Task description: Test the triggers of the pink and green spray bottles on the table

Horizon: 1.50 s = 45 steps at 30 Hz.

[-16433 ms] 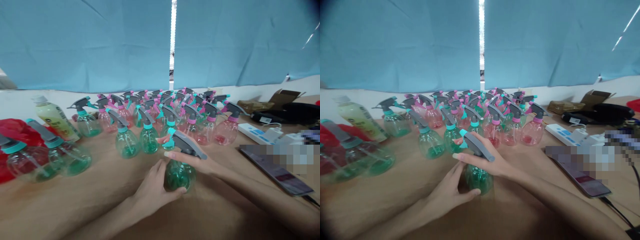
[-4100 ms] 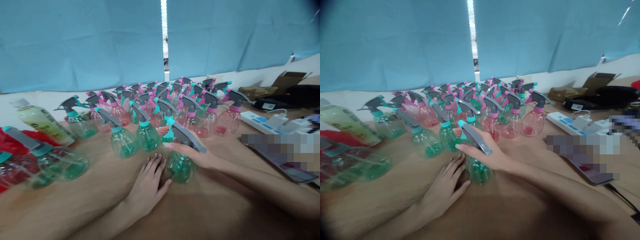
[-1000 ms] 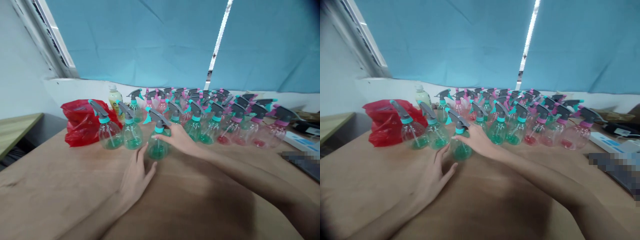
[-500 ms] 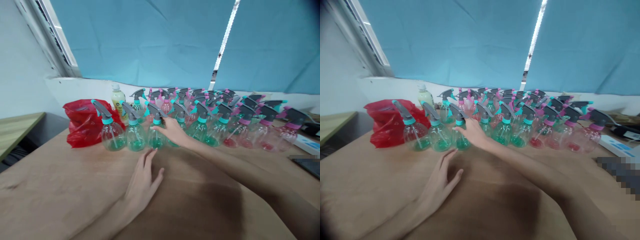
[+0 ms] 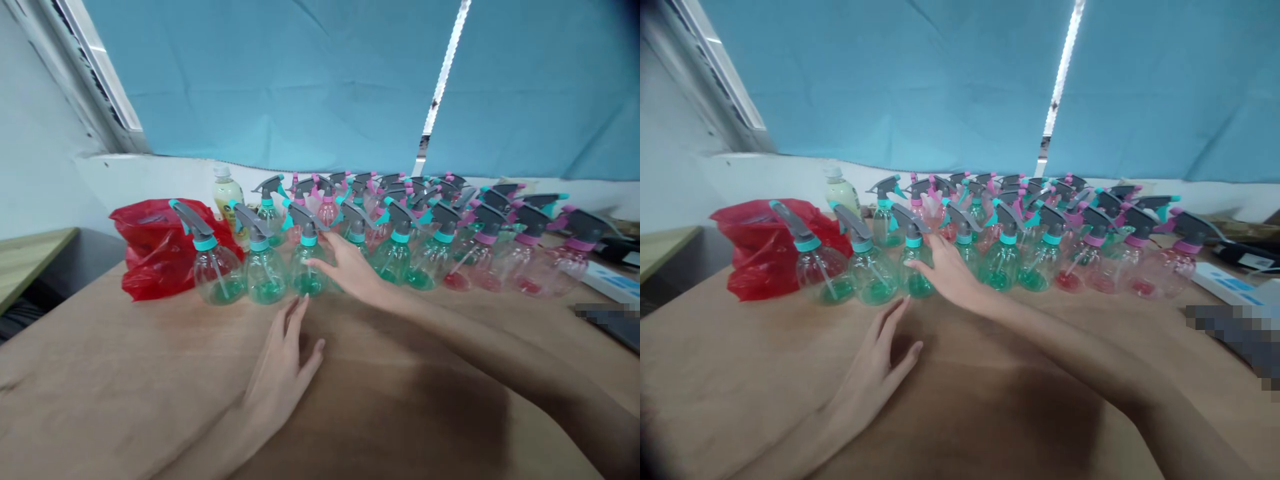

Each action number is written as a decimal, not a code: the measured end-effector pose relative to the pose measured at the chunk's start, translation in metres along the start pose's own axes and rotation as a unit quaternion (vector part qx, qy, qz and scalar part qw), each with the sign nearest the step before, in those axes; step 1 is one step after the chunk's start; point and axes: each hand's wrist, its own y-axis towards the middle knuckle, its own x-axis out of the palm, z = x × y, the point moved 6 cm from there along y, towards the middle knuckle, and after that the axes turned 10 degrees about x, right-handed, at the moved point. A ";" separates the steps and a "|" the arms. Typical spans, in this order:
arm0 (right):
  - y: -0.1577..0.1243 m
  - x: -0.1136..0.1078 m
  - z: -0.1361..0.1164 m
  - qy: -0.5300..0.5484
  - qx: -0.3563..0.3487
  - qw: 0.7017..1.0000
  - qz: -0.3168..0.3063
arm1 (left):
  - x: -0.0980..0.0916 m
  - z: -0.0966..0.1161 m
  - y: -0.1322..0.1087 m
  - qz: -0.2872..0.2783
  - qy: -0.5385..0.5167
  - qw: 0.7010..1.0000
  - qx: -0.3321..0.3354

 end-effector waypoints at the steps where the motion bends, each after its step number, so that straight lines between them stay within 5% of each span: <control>1: -0.008 -0.005 0.000 0.005 -0.009 1.000 -0.010 | 0.000 0.000 0.000 -0.001 0.000 1.000 -0.002; 7: -0.042 -0.067 0.008 0.014 -0.013 0.999 0.026 | -0.002 0.002 -0.002 -0.004 0.013 1.000 0.003; 12: -0.023 -0.117 0.006 -0.013 -0.034 0.989 0.144 | -0.004 0.000 -0.001 0.003 0.020 1.000 0.009; 17: 0.010 -0.112 -0.006 -0.165 -0.004 0.973 0.162 | -0.005 -0.005 0.003 0.005 0.021 1.000 0.003; 22: 0.031 -0.084 0.001 -0.234 0.070 0.967 0.075 | -0.006 -0.013 0.004 0.004 -0.013 1.000 -0.022; 27: 0.027 -0.083 0.008 -0.244 0.065 0.966 0.059 | -0.009 -0.019 0.004 -0.013 -0.050 0.997 -0.056; 32: 0.005 -0.096 0.000 -0.254 0.040 0.966 0.019 | 0.009 -0.016 0.003 -0.058 -0.076 0.993 -0.069; 36: -0.020 -0.112 -0.007 -0.255 0.032 0.966 -0.007 | 0.025 0.004 0.009 -0.037 -0.064 0.997 -0.028; 42: -0.063 -0.135 -0.013 -0.253 0.000 0.967 -0.023 | 0.054 0.064 0.032 -0.098 -0.116 0.988 0.027; 45: -0.081 -0.149 -0.015 -0.248 -0.017 0.968 -0.022 | 0.065 0.091 0.047 -0.080 -0.140 0.985 0.054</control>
